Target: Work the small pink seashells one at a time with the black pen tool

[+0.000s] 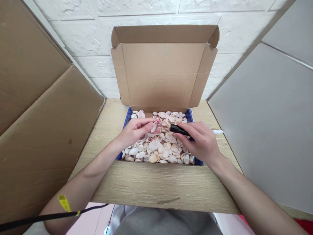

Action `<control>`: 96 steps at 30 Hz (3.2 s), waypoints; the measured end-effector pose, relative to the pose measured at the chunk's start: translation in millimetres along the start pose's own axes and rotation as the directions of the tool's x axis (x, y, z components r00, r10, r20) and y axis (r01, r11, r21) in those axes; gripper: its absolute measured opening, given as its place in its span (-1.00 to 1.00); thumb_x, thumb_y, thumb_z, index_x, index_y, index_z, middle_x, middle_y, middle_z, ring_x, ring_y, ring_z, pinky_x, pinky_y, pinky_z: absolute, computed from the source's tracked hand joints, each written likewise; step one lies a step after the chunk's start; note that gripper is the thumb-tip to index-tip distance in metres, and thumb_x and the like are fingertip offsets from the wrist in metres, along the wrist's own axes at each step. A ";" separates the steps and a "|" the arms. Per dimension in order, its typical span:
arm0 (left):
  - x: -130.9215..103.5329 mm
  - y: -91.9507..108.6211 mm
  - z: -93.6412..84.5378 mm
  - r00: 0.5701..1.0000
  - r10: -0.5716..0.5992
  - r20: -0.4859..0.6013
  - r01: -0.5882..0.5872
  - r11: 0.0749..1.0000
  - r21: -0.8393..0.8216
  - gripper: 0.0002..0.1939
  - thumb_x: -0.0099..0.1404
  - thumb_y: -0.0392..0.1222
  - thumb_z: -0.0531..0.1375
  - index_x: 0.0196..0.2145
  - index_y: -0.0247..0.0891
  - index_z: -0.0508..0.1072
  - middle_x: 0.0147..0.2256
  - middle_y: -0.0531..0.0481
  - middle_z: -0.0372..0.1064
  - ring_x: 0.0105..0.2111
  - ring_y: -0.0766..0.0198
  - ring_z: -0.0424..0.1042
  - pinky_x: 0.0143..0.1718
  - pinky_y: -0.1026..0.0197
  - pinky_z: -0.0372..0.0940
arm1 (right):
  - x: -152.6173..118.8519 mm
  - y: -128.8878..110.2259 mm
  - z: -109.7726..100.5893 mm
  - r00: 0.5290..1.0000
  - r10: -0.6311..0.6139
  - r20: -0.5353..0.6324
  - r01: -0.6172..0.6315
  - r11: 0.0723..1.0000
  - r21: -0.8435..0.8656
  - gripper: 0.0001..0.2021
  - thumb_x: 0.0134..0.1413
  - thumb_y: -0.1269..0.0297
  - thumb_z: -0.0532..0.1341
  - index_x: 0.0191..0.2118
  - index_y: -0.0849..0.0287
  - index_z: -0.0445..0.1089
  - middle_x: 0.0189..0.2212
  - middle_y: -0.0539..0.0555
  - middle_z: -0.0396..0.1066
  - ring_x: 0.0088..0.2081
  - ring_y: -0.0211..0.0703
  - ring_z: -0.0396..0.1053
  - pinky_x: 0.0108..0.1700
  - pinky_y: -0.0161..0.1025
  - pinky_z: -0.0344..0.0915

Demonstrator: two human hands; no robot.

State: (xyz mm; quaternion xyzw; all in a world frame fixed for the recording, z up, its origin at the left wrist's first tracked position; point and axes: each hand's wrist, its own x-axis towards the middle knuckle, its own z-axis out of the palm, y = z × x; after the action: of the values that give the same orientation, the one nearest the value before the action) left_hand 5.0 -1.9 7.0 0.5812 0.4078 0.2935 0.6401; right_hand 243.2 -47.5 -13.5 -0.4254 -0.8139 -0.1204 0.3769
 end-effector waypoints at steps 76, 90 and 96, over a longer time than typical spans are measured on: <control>-0.2 2.7 3.6 0.998 0.030 0.046 -0.032 0.998 0.055 -0.65 0.17 0.02 0.29 -0.21 -0.30 0.45 -0.27 -0.11 0.54 -0.42 0.30 0.49 -0.42 0.27 0.40 | 1.4 1.9 -0.3 0.998 -0.048 -0.045 0.046 0.999 -0.028 -0.72 0.10 0.34 0.29 -0.04 0.11 0.38 -0.25 0.11 0.53 -0.29 -0.11 0.43 -0.26 -0.15 0.35; -1.2 2.8 4.1 0.994 0.108 0.000 -0.108 0.993 0.045 -0.73 0.21 -0.06 0.28 -0.18 -0.24 0.44 -0.10 -0.11 0.50 -0.22 0.21 0.53 -0.42 0.32 0.35 | 1.7 0.1 -0.6 0.999 -0.044 -0.023 0.045 0.998 0.044 -0.74 0.13 0.32 0.27 -0.04 0.15 0.38 -0.28 0.11 0.51 -0.33 -0.17 0.42 -0.29 -0.21 0.40; 0.2 2.6 5.7 0.996 0.048 -0.069 -0.043 0.995 0.085 -0.67 0.15 -0.05 0.32 -0.18 -0.25 0.46 -0.13 -0.12 0.52 -0.21 0.16 0.53 -0.45 0.32 0.33 | 2.4 -0.1 -2.1 0.996 -0.085 -0.011 0.085 0.996 0.003 -0.72 0.13 0.33 0.26 -0.02 0.15 0.38 -0.30 0.09 0.52 -0.36 -0.18 0.40 -0.32 -0.22 0.37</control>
State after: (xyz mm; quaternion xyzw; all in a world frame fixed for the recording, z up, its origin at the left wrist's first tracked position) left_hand 10.3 -4.2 9.4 0.6058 0.4287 0.3112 0.5937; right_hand 243.3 -47.2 -10.3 -0.3892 -0.8293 -0.1375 0.3767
